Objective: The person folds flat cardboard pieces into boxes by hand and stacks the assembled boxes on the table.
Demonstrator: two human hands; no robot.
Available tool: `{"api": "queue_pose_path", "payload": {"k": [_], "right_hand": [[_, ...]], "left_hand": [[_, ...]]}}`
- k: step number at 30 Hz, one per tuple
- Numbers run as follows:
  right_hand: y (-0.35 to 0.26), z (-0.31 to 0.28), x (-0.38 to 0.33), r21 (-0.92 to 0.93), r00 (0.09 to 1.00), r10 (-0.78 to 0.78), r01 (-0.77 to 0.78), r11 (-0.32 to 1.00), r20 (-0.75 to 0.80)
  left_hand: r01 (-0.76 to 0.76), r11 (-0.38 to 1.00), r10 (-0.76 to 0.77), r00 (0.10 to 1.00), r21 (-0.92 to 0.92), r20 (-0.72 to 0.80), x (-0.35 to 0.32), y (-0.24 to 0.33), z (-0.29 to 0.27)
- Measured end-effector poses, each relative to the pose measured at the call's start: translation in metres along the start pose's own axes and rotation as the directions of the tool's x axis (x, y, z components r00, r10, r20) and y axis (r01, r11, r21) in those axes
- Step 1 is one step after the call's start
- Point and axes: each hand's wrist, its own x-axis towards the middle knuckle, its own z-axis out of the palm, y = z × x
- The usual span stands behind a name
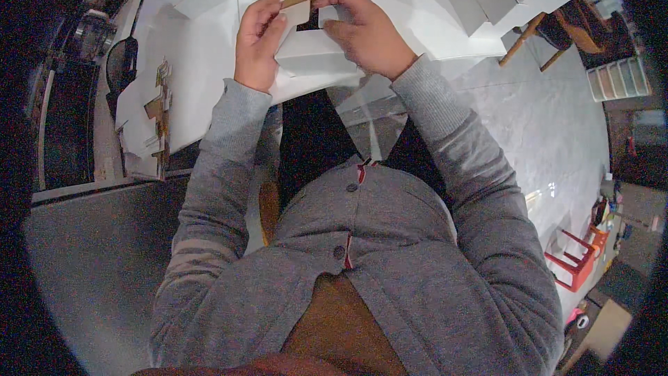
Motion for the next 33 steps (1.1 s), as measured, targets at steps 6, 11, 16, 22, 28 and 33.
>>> {"api": "queue_pose_path", "payload": {"k": [6,11,16,22,28,33], "right_hand": [[0.008,-0.001,0.001,-0.065,0.999,-0.044,0.042,0.997,-0.025],[0.017,0.007,0.004,0.110,0.984,-0.116,0.130,0.985,-0.133],[-0.007,-0.005,0.002,0.301,0.995,-0.094,0.085,0.950,0.018],[-0.007,-0.007,0.000,0.198,0.995,-0.071,0.056,0.979,0.074],[-0.018,-0.003,0.001,-0.207,0.995,-0.074,0.085,0.975,0.062],[-0.042,-0.010,0.007,-0.375,0.983,0.142,-0.089,0.923,0.116]], "left_hand": [[0.107,0.991,-0.107,0.994,-0.079,0.006,-0.001,-0.001,-0.003],[0.117,0.990,-0.116,0.993,-0.079,0.015,0.000,-0.004,-0.003],[0.132,0.991,-0.132,0.990,0.002,0.057,-0.001,-0.002,-0.011],[0.086,0.996,-0.087,0.993,0.023,0.082,-0.001,0.005,-0.004],[0.032,0.998,-0.039,0.991,0.056,0.129,0.000,0.000,-0.007],[0.158,0.987,-0.154,0.983,-0.033,0.095,-0.004,-0.002,-0.006]]}}
